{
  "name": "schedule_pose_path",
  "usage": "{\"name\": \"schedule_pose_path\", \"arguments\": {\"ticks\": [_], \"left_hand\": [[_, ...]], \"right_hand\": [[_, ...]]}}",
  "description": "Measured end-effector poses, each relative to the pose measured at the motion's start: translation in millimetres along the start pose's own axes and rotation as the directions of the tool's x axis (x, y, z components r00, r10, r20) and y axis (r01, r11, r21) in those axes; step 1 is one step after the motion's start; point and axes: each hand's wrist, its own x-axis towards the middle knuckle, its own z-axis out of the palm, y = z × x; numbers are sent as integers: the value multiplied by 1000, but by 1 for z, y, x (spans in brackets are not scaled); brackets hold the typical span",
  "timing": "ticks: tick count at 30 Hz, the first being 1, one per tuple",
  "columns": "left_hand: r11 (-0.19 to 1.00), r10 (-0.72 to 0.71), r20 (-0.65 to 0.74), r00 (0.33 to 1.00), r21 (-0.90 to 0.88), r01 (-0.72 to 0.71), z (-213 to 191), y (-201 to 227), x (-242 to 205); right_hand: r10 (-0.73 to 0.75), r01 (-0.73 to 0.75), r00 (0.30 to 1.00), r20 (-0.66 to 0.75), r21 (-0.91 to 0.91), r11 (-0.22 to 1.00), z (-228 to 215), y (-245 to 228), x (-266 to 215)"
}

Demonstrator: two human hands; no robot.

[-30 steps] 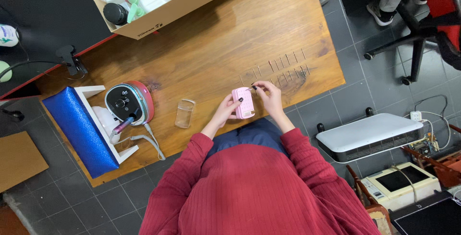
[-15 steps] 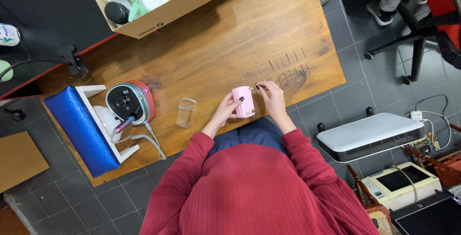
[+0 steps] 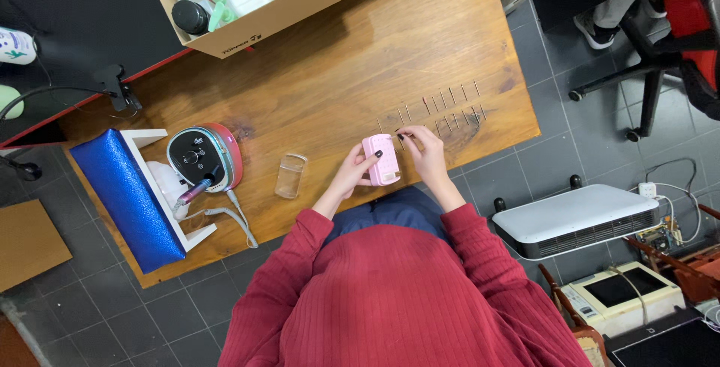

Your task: The person picks up a pink plastic nail holder and places metal nails one by one into its slots. After filling the holder, they close it with a clear lid and place it into a cardboard box on the desk.

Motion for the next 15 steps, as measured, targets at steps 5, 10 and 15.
{"name": "schedule_pose_path", "arguments": {"ticks": [5, 10, 15], "left_hand": [[999, 33, 58, 998, -2, -33, 8, 23, -17], [998, 62, 100, 993, -8, -61, 7, 35, -23], [995, 97, 150, 984, -40, -92, 8, 48, -31]], "right_hand": [[-63, 65, 997, -47, 42, 997, -3, -16, 7], [-86, 93, 989, -120, 48, 995, -5, -34, 12], [-55, 65, 990, -133, 76, 995, -9, -51, 15]]}}
